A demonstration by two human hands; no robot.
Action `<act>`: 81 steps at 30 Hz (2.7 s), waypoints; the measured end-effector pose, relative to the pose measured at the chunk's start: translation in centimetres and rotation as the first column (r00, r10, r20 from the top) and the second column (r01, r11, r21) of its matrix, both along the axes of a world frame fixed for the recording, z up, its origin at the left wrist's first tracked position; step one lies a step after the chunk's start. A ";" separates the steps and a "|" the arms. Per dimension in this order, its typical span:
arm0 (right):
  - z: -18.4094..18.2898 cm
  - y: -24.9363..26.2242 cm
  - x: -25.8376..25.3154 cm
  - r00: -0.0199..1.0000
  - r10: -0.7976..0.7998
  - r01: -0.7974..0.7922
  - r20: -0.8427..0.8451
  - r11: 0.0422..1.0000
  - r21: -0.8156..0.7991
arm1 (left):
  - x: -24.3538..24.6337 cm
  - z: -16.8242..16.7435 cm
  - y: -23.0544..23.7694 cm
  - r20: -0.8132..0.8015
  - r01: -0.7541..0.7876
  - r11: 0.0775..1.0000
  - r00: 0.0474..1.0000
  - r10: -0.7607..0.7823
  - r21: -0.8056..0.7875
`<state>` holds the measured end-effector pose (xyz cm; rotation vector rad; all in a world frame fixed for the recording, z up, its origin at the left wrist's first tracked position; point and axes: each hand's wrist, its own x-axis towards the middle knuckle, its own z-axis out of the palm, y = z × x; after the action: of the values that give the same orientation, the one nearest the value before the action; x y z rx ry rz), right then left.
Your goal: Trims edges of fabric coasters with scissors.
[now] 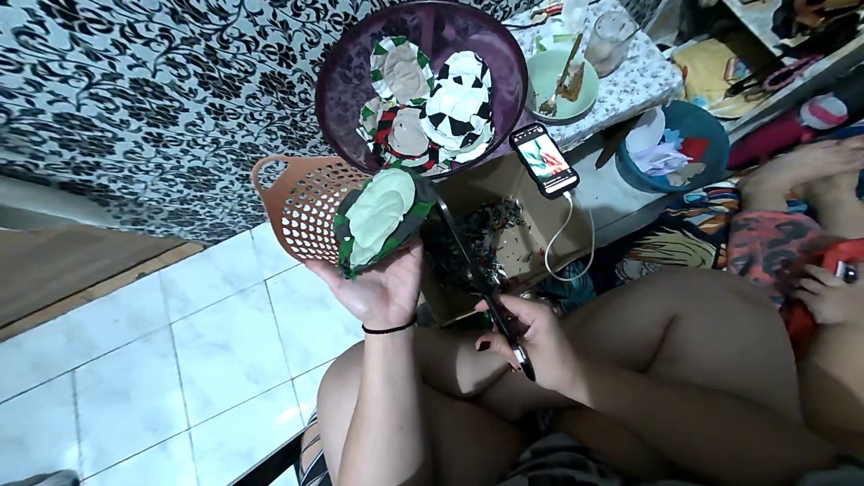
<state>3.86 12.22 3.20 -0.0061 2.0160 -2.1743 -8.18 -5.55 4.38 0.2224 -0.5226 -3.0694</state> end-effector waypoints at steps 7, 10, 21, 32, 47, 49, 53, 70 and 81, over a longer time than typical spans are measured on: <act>-0.3 -0.1 0.0 1.000 -0.014 0.014 0.009 0.999 0.042 | 0.1 -0.6 0.1 -0.120 0.090 0.995 0.988 -0.095 -0.050; -0.2 0.1 -0.3 0.998 0.032 -0.031 0.047 0.999 -0.024 | 0.6 -0.4 0.5 -0.026 0.093 0.987 0.995 -0.097 -0.127; -0.3 0.2 0.0 0.965 0.239 -0.203 0.104 0.940 -0.273 | 1.1 0.1 1.6 0.041 0.027 0.950 0.999 -0.015 -0.311; 0.1 1.1 -1.1 0.984 0.125 -0.089 0.124 0.962 -0.259 | 2.0 -0.5 1.0 -0.128 0.096 0.959 0.983 -0.134 -0.267; 0.5 1.2 -0.6 0.988 0.126 -0.111 0.091 0.982 -0.149 | 1.2 -1.3 -0.6 -0.146 -0.034 0.983 0.989 0.008 -0.178; 0.8 1.1 -0.4 0.988 0.130 -0.119 0.086 0.985 -0.124 | 1.0 -1.5 -1.0 -0.151 -0.042 0.988 0.988 0.020 -0.149; 1.1 0.9 -0.1 0.986 0.133 -0.122 0.101 0.987 -0.109 | 0.8 -1.7 -1.2 -0.140 -0.045 0.990 0.990 0.025 -0.137; 0.5 0.5 0.5 0.994 0.106 -0.105 0.031 0.993 -0.049 | -0.2 -2.6 -2.4 -0.128 -0.048 0.983 0.991 0.025 -0.176; 0.1 -0.1 1.0 1.000 0.009 -0.011 -0.024 0.996 -0.092 | -0.1 -3.0 -1.9 -0.165 -0.022 0.994 0.986 0.004 -0.104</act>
<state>4.82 12.12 3.25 -0.0538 1.9215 -2.2695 -8.29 -7.48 1.34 -0.0294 -0.6685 -2.9998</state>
